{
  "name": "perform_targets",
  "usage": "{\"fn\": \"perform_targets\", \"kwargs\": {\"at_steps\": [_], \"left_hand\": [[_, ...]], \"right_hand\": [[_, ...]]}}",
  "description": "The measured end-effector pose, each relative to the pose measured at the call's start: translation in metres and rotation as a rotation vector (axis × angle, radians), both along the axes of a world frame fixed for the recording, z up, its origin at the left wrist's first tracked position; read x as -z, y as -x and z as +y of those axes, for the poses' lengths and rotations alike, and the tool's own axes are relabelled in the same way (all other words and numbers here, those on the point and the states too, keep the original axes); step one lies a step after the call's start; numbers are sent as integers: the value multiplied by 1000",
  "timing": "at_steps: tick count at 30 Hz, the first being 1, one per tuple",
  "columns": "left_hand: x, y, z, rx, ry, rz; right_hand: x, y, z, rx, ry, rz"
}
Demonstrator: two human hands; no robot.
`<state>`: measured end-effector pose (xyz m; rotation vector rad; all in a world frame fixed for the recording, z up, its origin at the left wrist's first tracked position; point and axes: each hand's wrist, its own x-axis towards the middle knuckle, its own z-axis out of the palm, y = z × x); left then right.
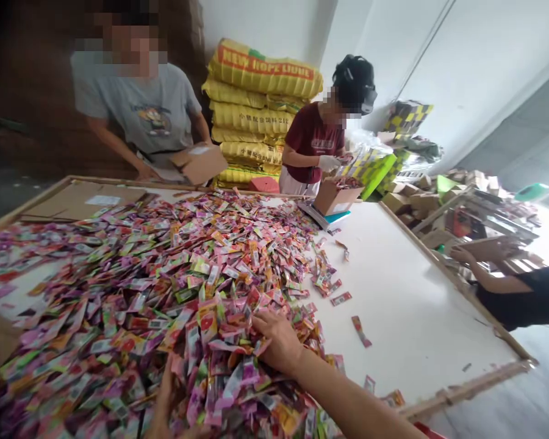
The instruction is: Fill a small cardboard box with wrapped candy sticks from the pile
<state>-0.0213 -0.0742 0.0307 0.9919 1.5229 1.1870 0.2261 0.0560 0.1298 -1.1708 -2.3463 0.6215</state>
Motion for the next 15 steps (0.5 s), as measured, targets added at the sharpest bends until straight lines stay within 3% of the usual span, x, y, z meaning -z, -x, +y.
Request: {"fn": "perform_targets", "kwargs": {"at_steps": [3, 6, 10, 15], "left_hand": [[4, 10, 14, 134, -235, 281], [24, 8, 17, 193, -211, 310], [33, 4, 18, 200, -104, 418], [17, 23, 33, 389, -127, 696]], "right_hand": [[-31, 2, -25, 32, 133, 162], [-36, -4, -52, 4, 178, 67], [5, -3, -73, -124, 205, -282], [59, 39, -57, -56, 335, -552]]}}
